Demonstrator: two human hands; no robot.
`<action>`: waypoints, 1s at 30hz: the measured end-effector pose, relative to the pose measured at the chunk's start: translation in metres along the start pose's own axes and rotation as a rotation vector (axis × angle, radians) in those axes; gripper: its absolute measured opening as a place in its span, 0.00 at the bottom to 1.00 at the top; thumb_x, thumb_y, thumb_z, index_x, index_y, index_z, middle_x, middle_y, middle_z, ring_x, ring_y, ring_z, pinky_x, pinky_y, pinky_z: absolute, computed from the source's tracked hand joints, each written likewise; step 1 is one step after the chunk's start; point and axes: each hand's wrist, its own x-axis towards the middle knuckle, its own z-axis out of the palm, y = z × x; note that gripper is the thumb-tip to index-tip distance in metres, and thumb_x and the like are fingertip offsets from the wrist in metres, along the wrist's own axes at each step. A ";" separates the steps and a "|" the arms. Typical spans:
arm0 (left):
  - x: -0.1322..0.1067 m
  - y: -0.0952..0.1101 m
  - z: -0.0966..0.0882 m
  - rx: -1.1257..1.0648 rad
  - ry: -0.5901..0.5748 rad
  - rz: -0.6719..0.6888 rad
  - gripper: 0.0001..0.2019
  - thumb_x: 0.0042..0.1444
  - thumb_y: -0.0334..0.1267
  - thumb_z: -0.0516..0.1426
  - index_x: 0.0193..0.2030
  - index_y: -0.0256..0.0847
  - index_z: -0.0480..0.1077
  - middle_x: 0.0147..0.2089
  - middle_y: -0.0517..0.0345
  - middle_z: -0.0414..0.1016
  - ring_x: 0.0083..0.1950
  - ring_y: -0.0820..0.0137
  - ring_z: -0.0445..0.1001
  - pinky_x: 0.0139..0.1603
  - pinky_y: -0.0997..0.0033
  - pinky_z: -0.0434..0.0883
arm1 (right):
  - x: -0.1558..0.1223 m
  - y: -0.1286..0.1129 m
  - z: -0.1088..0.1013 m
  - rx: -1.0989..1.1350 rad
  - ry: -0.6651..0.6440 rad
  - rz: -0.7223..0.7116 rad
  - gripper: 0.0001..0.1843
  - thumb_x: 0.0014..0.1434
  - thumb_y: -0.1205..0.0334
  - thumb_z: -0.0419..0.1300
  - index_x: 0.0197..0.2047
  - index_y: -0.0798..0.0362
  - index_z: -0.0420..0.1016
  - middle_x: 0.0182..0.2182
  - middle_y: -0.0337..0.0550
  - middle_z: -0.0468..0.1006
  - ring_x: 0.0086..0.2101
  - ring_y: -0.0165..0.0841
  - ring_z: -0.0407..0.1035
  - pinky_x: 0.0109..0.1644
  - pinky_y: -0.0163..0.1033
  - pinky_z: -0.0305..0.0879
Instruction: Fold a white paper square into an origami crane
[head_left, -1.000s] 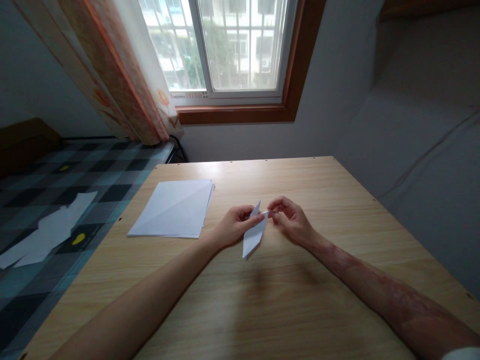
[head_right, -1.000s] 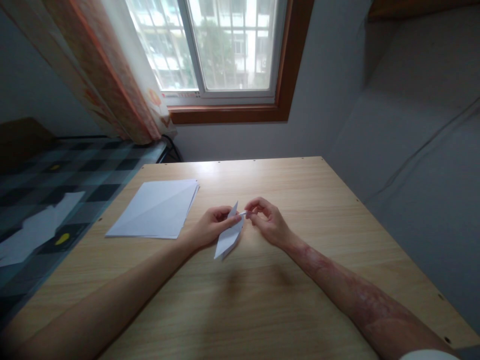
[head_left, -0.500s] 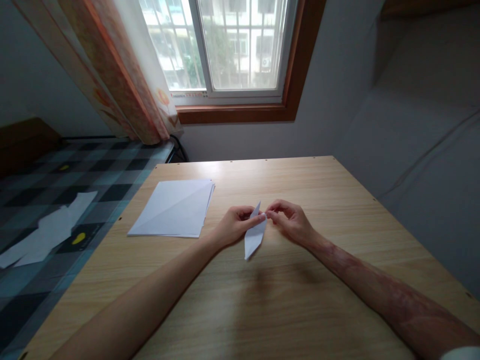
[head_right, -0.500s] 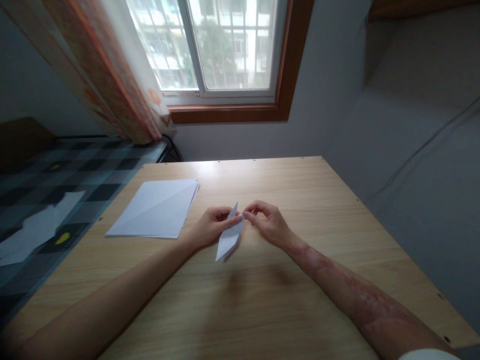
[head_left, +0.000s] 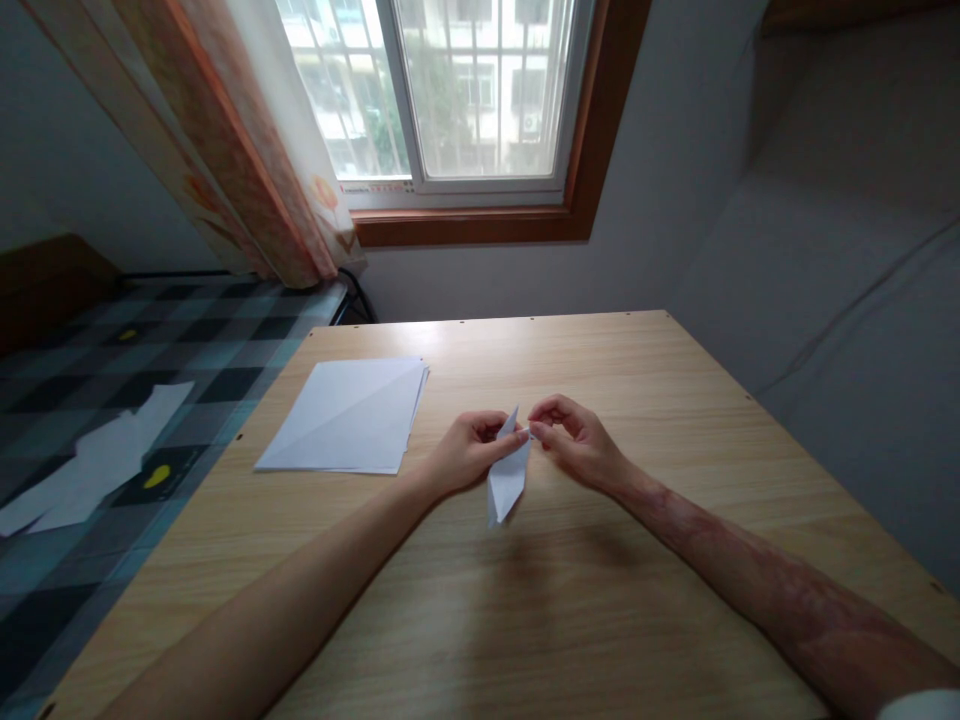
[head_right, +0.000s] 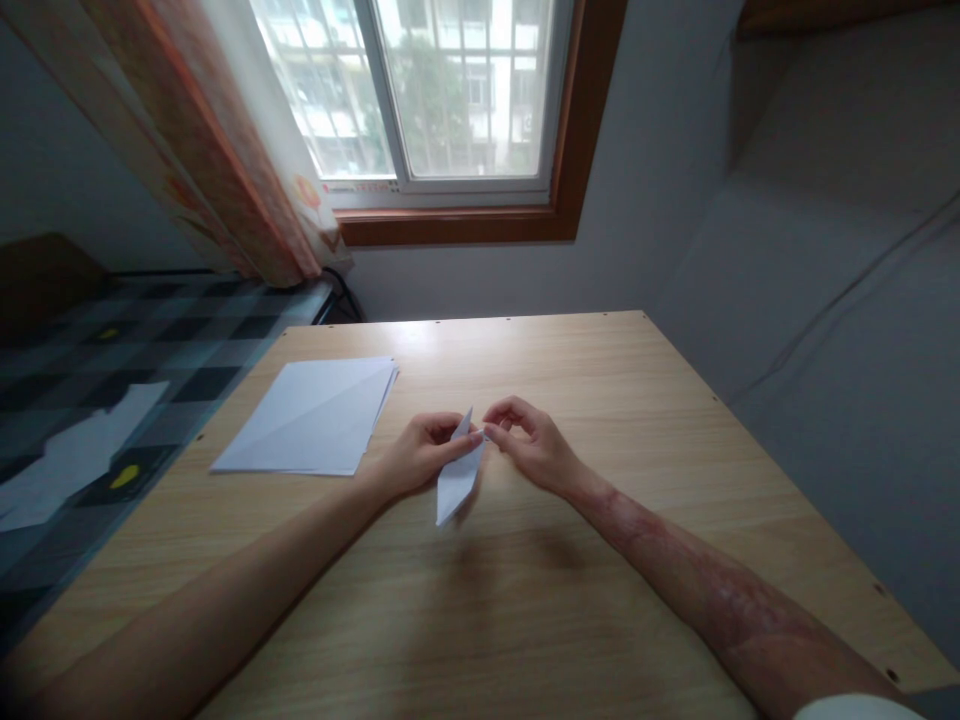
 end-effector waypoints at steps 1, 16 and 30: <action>0.000 0.001 0.000 0.012 0.009 0.006 0.27 0.60 0.62 0.69 0.35 0.34 0.78 0.28 0.62 0.66 0.30 0.75 0.61 0.29 0.74 0.56 | 0.001 -0.003 0.000 -0.030 -0.012 0.007 0.10 0.72 0.51 0.68 0.47 0.49 0.79 0.38 0.40 0.80 0.35 0.34 0.73 0.42 0.40 0.70; 0.004 -0.008 -0.001 0.001 0.023 0.050 0.24 0.64 0.59 0.68 0.40 0.35 0.79 0.33 0.60 0.72 0.33 0.73 0.67 0.32 0.74 0.61 | 0.001 -0.011 -0.002 -0.202 -0.065 -0.007 0.13 0.73 0.53 0.64 0.38 0.50 0.79 0.34 0.42 0.80 0.39 0.38 0.74 0.47 0.43 0.70; 0.004 -0.006 -0.002 -0.002 0.025 0.056 0.23 0.63 0.58 0.69 0.40 0.35 0.80 0.32 0.59 0.74 0.32 0.73 0.67 0.31 0.74 0.61 | 0.001 -0.011 -0.002 -0.224 -0.096 -0.042 0.11 0.74 0.56 0.62 0.38 0.50 0.77 0.34 0.40 0.79 0.39 0.37 0.73 0.47 0.43 0.67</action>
